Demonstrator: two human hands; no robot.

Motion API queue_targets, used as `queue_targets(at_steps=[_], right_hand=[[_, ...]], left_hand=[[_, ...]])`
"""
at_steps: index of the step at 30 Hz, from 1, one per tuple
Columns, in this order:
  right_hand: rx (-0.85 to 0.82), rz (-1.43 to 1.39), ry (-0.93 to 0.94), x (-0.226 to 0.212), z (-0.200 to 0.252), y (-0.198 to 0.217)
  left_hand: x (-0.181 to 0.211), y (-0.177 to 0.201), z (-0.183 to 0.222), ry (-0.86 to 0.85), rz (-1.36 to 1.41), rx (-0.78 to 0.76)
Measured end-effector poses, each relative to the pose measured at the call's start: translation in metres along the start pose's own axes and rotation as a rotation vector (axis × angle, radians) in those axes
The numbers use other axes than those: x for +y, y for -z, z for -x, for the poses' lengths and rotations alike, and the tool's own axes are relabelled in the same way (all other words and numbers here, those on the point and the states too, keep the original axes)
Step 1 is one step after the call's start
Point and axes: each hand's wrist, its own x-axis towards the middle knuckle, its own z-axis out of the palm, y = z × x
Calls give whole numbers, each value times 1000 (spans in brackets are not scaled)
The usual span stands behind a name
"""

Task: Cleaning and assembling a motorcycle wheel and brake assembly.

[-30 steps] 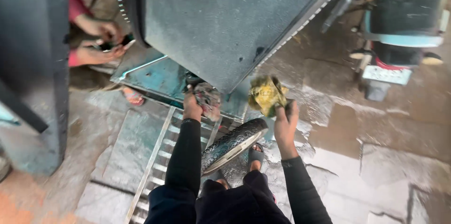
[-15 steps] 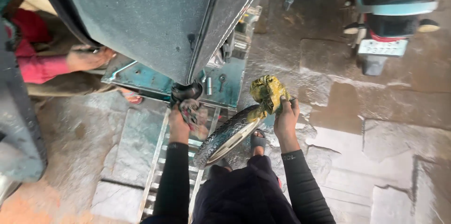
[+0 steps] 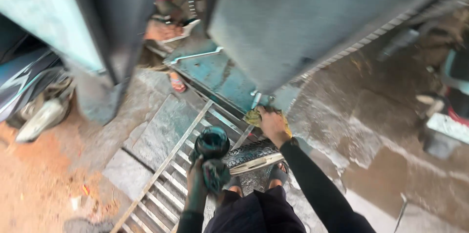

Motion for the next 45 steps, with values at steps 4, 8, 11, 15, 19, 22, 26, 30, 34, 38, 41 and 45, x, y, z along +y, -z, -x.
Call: queue_targets(at_steps=[4,8,11,15,19,22,26,30,34,38,41,45], right_hand=[[-213,57,-20,11,-44,-18],[-183,62,60,10,-76,-18],[-153,178,128,28,-109,-23],[-80,181,51,51,-154,-39],[192,-7,67,92,-150,-42],[265,-678,-186,125,-115,-13],[417,-1344,-445,126,-35,61],[561,-1888,-318,75,48,150],[681,-1953,-375,53,77,157],[786,-2052,-298,56,115,165],[768,-1902,-597,77,155,158],[480,-1488,-483,105,203,143]], left_hand=[[-11,38,43,-53,0,84],[-18,60,80,-86,-25,192],[-20,60,98,-79,-75,228],[-13,40,115,-58,-73,261],[-11,32,114,-67,-107,201],[0,8,111,-46,-160,105],[4,-21,82,-2,-271,4],[0,-63,50,17,-254,-162],[14,-116,46,49,-292,-235],[1,-112,35,49,-344,-330],[2,-124,40,46,-361,-326],[8,-146,35,37,-627,-102]])
